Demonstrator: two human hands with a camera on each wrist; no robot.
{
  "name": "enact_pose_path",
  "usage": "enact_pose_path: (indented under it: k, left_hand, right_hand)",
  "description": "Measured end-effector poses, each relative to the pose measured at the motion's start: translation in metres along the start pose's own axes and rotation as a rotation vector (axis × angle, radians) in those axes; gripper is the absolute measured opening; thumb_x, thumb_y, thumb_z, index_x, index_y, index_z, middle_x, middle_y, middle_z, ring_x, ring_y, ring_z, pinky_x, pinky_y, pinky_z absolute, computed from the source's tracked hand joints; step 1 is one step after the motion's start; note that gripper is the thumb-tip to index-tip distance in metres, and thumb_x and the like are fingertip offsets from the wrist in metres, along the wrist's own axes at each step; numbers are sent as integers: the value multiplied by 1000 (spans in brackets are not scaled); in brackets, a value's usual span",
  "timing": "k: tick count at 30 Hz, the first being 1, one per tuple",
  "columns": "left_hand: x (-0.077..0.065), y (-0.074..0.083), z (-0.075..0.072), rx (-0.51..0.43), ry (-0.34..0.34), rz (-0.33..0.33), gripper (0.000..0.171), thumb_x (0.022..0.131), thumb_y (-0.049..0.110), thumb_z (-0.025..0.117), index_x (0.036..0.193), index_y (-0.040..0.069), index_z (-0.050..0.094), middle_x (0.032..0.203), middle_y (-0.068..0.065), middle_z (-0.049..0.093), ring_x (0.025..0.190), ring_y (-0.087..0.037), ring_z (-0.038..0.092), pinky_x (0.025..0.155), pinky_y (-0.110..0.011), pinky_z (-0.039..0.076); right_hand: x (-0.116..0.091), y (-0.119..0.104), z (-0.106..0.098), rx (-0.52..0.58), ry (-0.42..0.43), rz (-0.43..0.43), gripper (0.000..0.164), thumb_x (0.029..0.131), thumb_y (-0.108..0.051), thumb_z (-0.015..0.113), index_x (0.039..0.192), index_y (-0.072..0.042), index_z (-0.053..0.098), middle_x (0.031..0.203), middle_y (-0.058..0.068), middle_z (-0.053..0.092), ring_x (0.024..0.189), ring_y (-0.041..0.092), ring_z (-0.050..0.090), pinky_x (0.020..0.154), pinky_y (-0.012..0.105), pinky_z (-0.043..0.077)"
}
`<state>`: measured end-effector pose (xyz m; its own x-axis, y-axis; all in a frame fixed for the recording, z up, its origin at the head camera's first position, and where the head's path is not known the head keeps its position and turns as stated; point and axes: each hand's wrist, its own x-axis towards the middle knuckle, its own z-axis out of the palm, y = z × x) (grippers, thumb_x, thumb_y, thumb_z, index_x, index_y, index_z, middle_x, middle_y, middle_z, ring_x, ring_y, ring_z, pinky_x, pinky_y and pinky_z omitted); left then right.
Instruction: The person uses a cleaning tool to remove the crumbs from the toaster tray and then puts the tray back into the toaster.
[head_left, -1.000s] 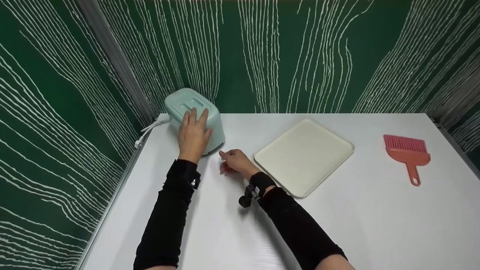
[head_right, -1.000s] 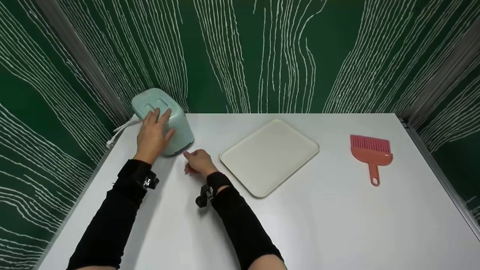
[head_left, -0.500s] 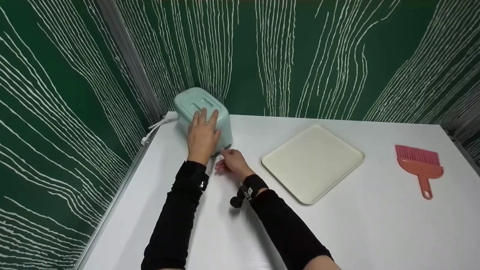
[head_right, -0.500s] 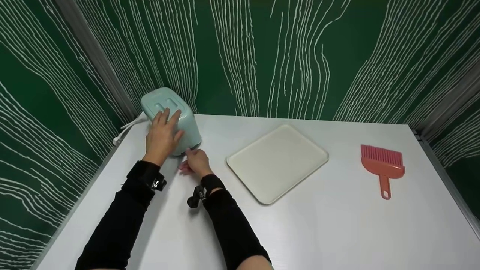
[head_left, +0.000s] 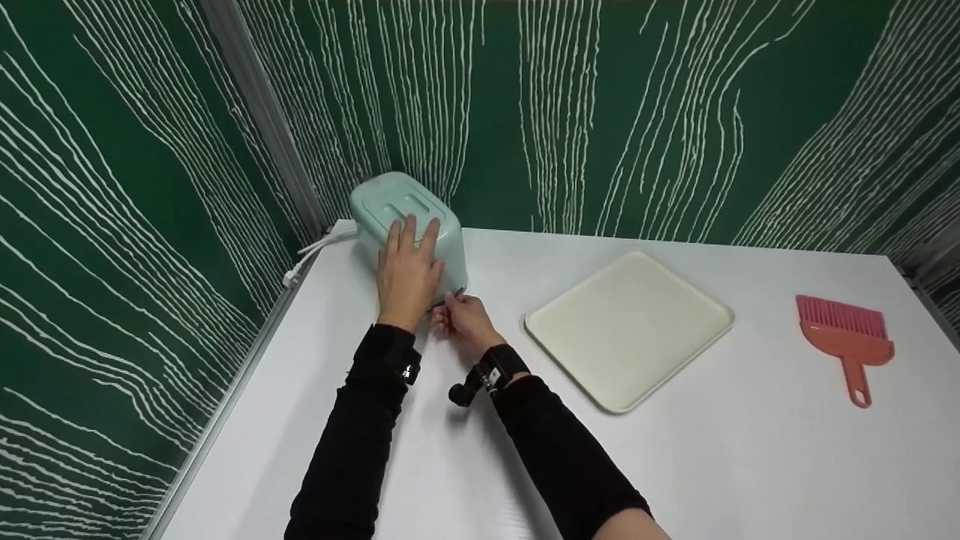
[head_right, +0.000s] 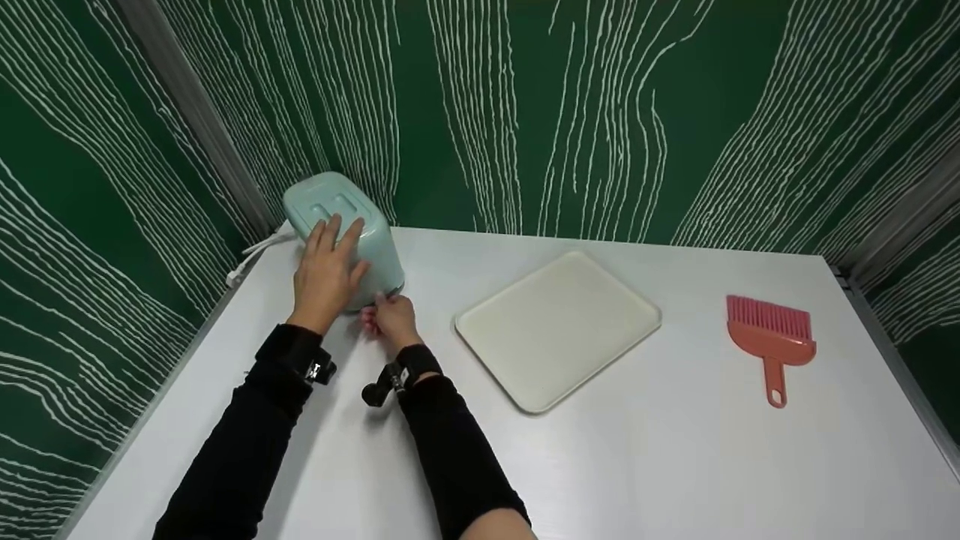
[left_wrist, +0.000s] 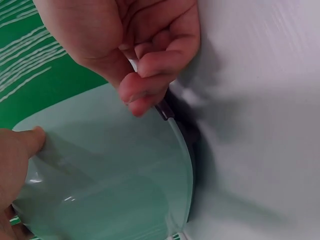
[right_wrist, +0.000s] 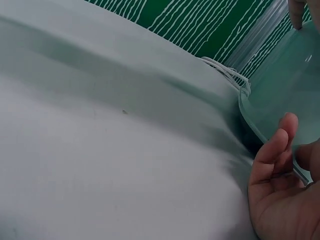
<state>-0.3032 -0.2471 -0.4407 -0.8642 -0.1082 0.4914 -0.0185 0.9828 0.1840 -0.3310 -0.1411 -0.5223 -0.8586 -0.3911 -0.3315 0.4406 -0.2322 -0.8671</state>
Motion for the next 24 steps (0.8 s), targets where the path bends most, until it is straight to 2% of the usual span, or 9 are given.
enact_pose_path:
  k: [9,21,24]
  left_hand:
    - [-1,-1,-1,-21,2,8,63,102,26,74,161,20,50,168,-21,43,159,-43,36,119,-65,45]
    - [0,0,-1,0,-24,-7,64,103,28,73,162,22,48,170,-20,41,160,-42,34,122,-63,42]
    - [1,0,-1,4,-43,-12,64,104,29,72,163,23,47,171,-19,39,161,-41,33,123,-64,42]
  right_hand:
    - [0,0,-1,46,7,59,35,117,-20,45,95,0,64,66,-2,61,56,4,54,52,17,45]
    - [1,4,2,70,2,3,32,116,-16,44,87,-4,51,63,0,59,53,7,53,50,18,45]
    - [0,3,2,53,7,-2,33,116,-17,45,87,-4,53,62,0,59,53,7,54,50,18,45]
